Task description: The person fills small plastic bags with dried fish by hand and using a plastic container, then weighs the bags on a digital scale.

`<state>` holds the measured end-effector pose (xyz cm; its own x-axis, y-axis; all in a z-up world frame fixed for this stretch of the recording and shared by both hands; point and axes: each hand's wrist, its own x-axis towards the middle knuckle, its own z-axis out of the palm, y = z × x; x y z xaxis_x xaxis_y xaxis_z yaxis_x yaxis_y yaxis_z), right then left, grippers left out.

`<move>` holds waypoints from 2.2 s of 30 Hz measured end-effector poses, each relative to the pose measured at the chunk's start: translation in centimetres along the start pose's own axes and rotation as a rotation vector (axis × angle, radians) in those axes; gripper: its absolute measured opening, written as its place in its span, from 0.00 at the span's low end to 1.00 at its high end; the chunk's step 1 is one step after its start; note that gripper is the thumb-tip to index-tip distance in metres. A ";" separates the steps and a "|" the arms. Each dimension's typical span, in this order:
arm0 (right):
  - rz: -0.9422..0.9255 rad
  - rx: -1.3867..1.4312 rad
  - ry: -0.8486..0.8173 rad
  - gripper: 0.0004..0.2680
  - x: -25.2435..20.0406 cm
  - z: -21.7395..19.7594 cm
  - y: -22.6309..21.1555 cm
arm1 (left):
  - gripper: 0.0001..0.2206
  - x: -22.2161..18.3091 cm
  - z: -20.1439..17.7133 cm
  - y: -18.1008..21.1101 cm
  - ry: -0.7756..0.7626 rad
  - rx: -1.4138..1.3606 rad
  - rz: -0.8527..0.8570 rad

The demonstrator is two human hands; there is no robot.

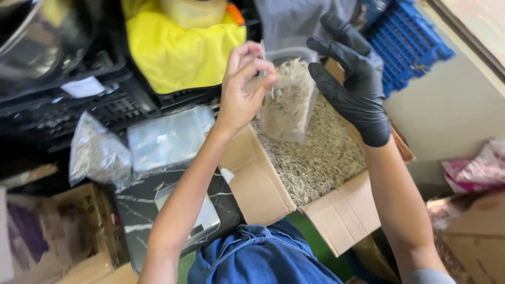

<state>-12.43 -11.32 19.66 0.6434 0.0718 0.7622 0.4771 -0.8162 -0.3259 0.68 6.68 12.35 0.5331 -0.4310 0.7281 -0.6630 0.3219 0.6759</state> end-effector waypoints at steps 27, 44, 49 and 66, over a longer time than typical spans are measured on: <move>-0.460 0.521 -0.872 0.10 -4.0 23.6 -11.6 | 0.05 -29.4 -8.9 7.7 0.719 0.718 -0.242; -0.093 0.744 -0.687 0.05 -3.8 23.5 -16.1 | 0.05 -28.9 -12.8 10.7 0.883 0.879 -0.255; -0.091 0.742 -0.665 0.05 -3.9 23.2 -16.6 | 0.04 -29.0 -12.8 11.7 0.856 0.918 -0.240; 0.636 -0.100 -0.583 0.10 -11.3 9.9 11.4 | 0.06 -25.5 -9.4 9.4 0.439 0.635 -0.397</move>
<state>-8.36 -15.76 1.77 0.9873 -0.1552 0.0349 -0.1146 -0.8457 -0.5212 -14.16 28.63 1.21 0.8550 -0.0056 0.5186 -0.4833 -0.3711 0.7929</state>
